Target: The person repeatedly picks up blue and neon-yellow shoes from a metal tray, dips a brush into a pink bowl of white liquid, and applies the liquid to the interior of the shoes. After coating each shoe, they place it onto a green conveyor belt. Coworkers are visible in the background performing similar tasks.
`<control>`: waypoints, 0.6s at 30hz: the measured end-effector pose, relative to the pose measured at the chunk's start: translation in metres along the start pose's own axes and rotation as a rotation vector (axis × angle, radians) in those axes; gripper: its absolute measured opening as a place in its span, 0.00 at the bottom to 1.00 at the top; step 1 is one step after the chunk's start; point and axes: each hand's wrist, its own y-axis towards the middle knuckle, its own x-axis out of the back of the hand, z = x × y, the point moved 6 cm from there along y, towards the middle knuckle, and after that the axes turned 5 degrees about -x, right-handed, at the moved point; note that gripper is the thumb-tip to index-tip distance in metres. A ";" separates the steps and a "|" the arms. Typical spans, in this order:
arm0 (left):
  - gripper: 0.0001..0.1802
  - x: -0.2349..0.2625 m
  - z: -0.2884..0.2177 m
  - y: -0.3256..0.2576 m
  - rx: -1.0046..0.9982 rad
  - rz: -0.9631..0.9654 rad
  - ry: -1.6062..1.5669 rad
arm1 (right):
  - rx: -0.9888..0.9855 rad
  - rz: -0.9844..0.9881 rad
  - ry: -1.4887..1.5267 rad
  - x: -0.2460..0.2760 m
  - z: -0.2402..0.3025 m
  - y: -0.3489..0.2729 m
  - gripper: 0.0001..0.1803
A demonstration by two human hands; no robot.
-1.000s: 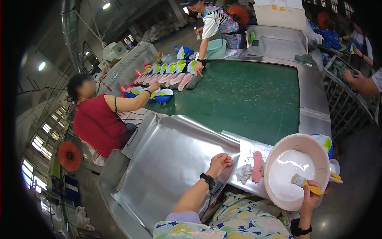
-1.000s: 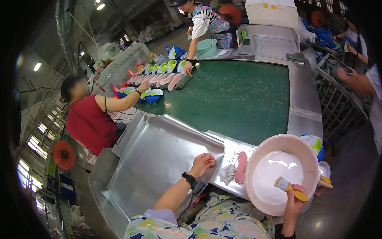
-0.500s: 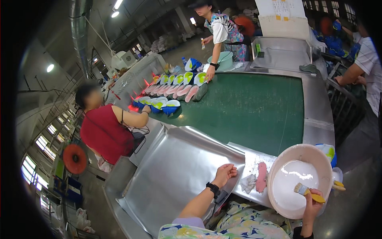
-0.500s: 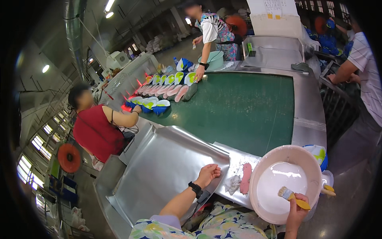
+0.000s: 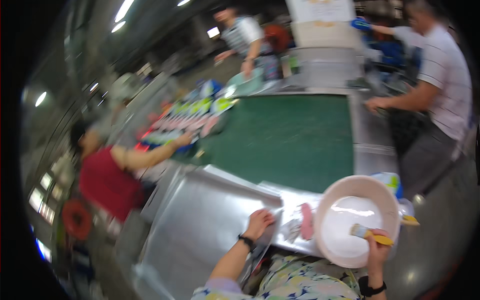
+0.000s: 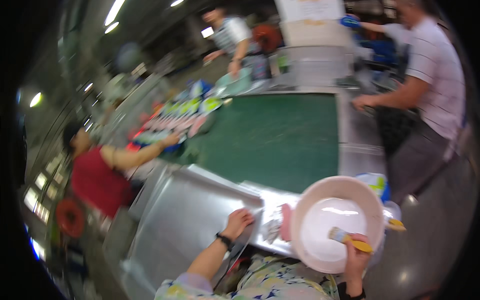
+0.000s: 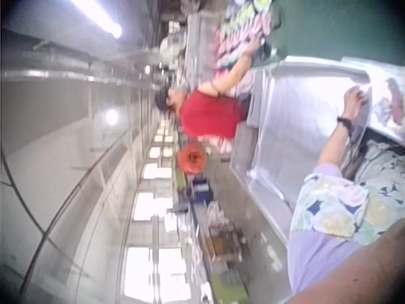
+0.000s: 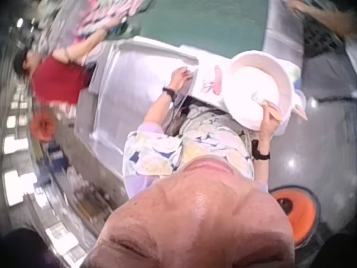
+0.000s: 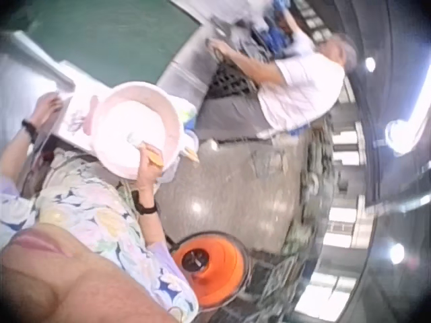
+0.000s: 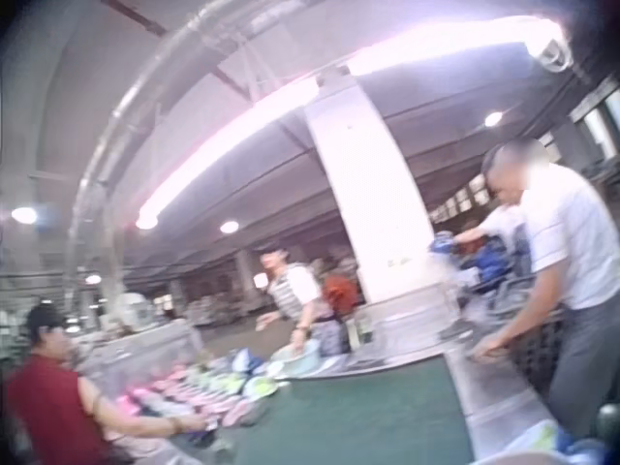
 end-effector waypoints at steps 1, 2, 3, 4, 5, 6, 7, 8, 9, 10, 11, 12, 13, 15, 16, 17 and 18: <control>0.07 -0.012 -0.001 0.002 0.025 0.032 0.003 | 0.007 0.008 -0.035 0.005 0.001 -0.002 0.09; 0.08 -0.015 -0.004 0.003 0.023 0.041 -0.017 | 0.022 0.008 -0.062 0.005 0.000 -0.002 0.10; 0.08 -0.012 -0.006 0.000 0.032 0.060 -0.029 | 0.003 0.040 -0.057 0.000 -0.001 -0.002 0.10; 0.09 0.000 -0.010 -0.007 0.021 0.024 -0.028 | -0.018 0.057 -0.051 -0.002 -0.002 -0.003 0.10; 0.10 0.003 -0.010 -0.009 0.013 0.007 -0.033 | -0.026 0.061 -0.053 -0.003 -0.002 -0.001 0.10; 0.11 0.004 -0.011 -0.009 0.009 0.000 -0.034 | -0.021 0.079 -0.067 -0.006 -0.002 -0.001 0.09; 0.11 0.007 -0.012 -0.012 0.007 -0.019 -0.024 | -0.038 0.091 -0.054 -0.009 -0.004 -0.003 0.09; 0.11 0.006 -0.010 -0.010 0.009 -0.016 -0.018 | -0.042 0.084 -0.048 -0.007 -0.002 -0.002 0.10; 0.11 0.005 -0.009 -0.009 0.013 -0.007 -0.009 | -0.045 0.071 -0.042 -0.005 -0.001 -0.002 0.10; 0.11 0.003 -0.007 -0.008 0.005 -0.013 -0.002 | -0.033 0.075 -0.023 -0.005 0.001 -0.001 0.10; 0.11 0.001 -0.006 -0.009 0.006 -0.010 0.007 | -0.020 0.068 -0.010 -0.006 0.002 0.000 0.10; 0.11 0.003 -0.006 -0.011 0.004 -0.009 0.003 | -0.007 0.062 0.001 -0.006 0.003 0.001 0.10; 0.11 0.004 -0.007 -0.012 0.003 -0.011 0.001 | -0.008 0.062 -0.019 -0.005 0.005 0.002 0.11; 0.10 0.012 -0.008 -0.013 0.002 -0.017 -0.027 | -0.020 0.090 -0.044 -0.010 0.008 0.005 0.11; 0.09 0.010 -0.009 -0.012 0.000 -0.016 -0.025 | -0.032 0.081 -0.029 -0.010 0.008 0.006 0.11; 0.09 0.009 -0.009 -0.013 -0.003 -0.022 -0.024 | -0.045 0.079 -0.013 -0.010 0.008 0.006 0.12; 0.09 0.007 -0.009 -0.013 -0.010 -0.033 -0.024 | -0.059 0.082 0.005 -0.010 0.007 0.005 0.12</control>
